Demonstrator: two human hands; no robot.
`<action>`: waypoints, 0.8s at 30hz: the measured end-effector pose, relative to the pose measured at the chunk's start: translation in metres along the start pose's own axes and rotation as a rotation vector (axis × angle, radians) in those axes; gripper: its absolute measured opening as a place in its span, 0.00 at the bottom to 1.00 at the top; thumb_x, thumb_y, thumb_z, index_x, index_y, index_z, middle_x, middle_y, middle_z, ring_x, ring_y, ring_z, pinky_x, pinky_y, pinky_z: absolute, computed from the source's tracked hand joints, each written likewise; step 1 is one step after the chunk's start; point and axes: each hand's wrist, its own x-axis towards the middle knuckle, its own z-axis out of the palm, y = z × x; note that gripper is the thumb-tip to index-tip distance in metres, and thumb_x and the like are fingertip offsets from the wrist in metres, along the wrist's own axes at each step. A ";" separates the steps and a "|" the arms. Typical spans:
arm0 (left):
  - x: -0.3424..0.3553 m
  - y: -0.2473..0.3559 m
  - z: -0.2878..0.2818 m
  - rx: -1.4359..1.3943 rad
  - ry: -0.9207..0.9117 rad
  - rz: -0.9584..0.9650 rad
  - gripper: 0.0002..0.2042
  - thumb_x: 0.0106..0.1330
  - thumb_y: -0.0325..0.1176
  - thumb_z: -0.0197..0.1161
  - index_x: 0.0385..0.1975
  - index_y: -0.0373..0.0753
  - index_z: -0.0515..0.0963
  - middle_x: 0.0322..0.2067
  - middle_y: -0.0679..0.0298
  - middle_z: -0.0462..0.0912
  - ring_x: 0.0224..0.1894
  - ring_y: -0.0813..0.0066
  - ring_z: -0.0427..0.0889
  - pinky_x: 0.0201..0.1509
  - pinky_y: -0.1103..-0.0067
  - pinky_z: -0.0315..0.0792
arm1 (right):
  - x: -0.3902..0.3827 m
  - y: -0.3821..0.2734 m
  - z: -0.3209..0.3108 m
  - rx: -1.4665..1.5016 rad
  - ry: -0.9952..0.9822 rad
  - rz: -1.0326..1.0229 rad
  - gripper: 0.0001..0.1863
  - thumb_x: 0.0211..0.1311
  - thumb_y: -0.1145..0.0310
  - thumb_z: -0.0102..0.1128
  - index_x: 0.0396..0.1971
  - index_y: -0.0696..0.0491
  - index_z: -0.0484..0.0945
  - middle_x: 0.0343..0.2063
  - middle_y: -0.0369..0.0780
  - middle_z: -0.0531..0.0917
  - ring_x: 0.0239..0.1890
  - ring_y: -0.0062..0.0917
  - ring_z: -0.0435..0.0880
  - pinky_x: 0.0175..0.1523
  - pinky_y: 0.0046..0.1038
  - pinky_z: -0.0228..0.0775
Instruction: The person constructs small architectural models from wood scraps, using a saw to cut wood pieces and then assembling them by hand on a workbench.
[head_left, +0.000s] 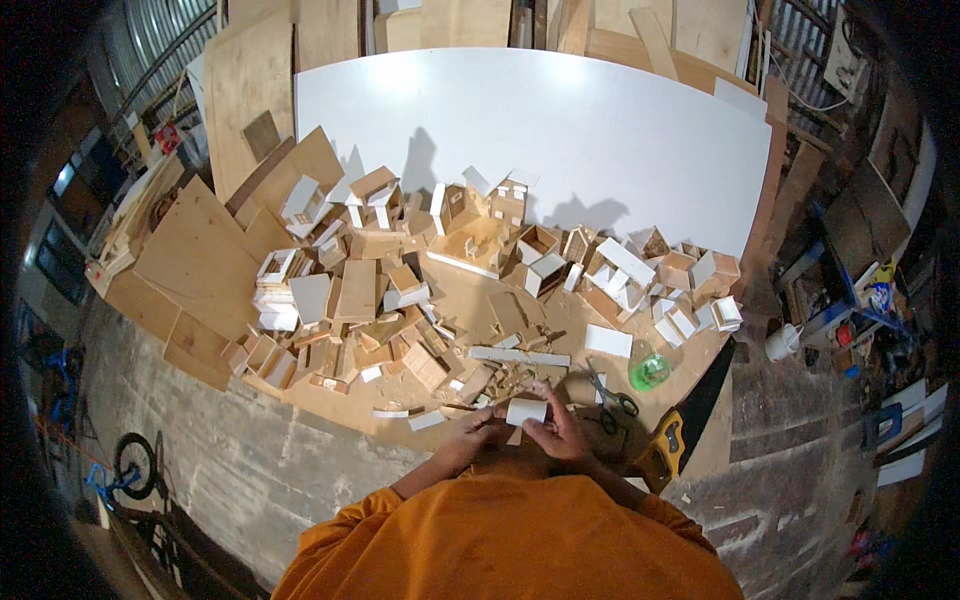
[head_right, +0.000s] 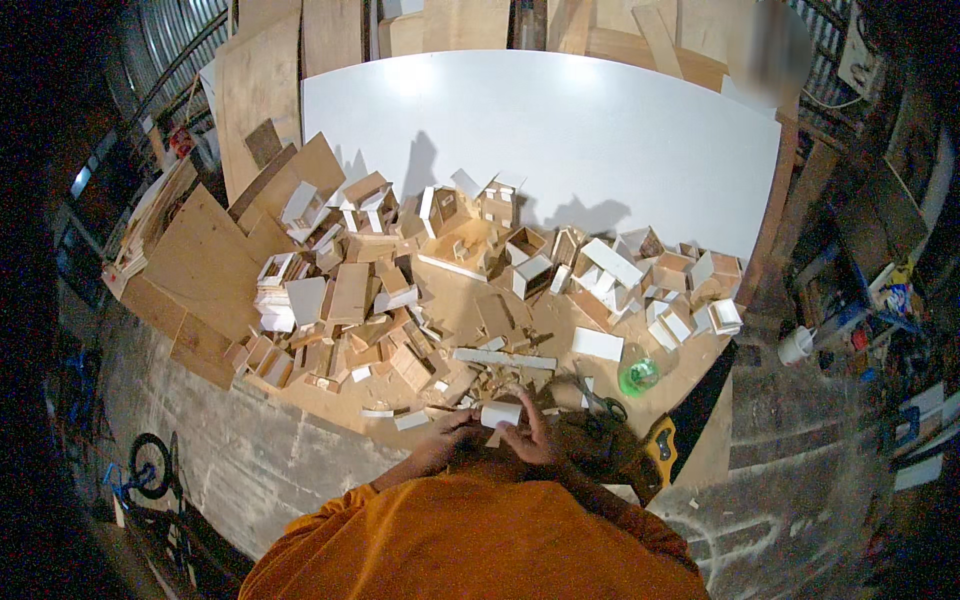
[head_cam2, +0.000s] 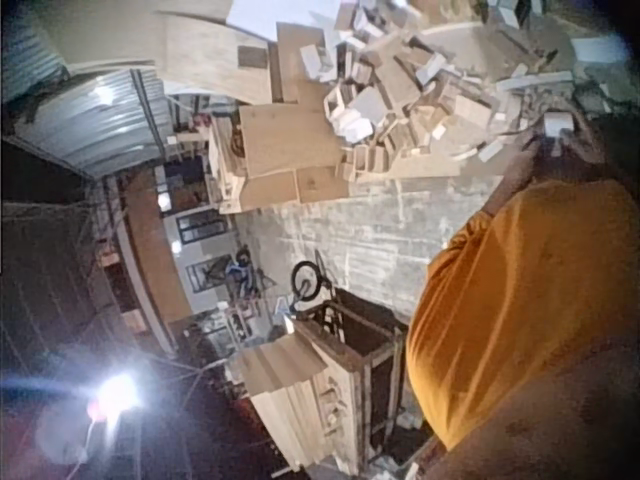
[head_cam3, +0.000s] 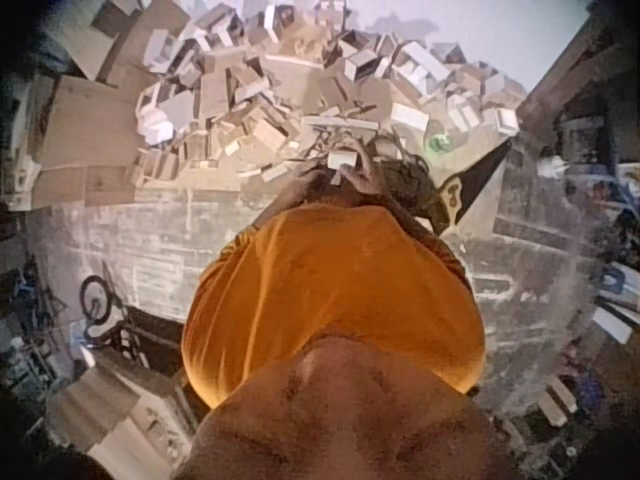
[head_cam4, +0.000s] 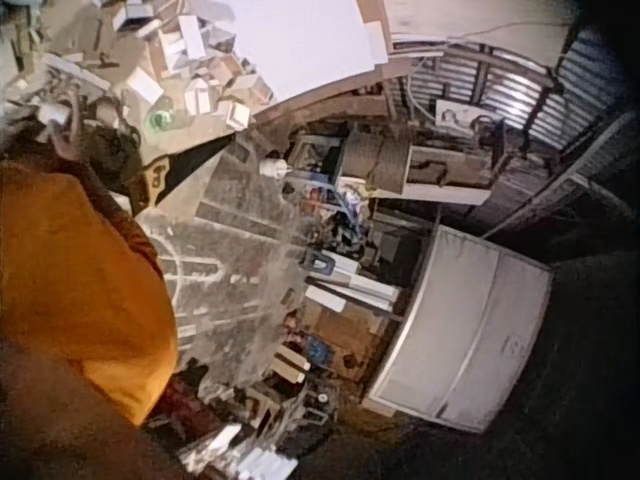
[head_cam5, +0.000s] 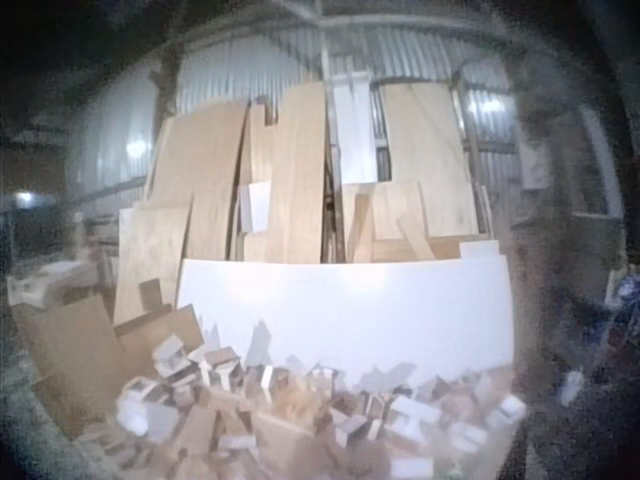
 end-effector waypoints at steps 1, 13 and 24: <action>0.003 -0.003 0.000 0.041 0.009 0.003 0.11 0.66 0.31 0.50 0.45 0.38 0.73 0.30 0.69 0.75 0.30 0.79 0.72 0.36 0.82 0.68 | 0.000 -0.011 -0.009 0.089 -0.078 0.175 0.40 0.60 0.55 0.60 0.65 0.57 0.52 0.59 0.49 0.66 0.60 0.32 0.65 0.58 0.31 0.62; 0.007 -0.002 0.004 0.256 0.017 0.065 0.15 0.68 0.39 0.50 0.37 0.32 0.77 0.31 0.62 0.80 0.34 0.77 0.75 0.40 0.80 0.69 | -0.002 -0.008 -0.018 -0.072 0.073 0.260 0.32 0.64 0.43 0.46 0.52 0.58 0.68 0.46 0.48 0.74 0.48 0.37 0.73 0.56 0.34 0.61; 0.014 0.012 0.020 0.057 -0.009 -0.032 0.19 0.70 0.45 0.52 0.32 0.32 0.78 0.27 0.68 0.77 0.30 0.83 0.70 0.35 0.81 0.66 | -0.005 0.000 -0.021 0.049 0.018 0.474 0.27 0.63 0.53 0.55 0.53 0.58 0.70 0.45 0.41 0.76 0.45 0.26 0.75 0.52 0.28 0.64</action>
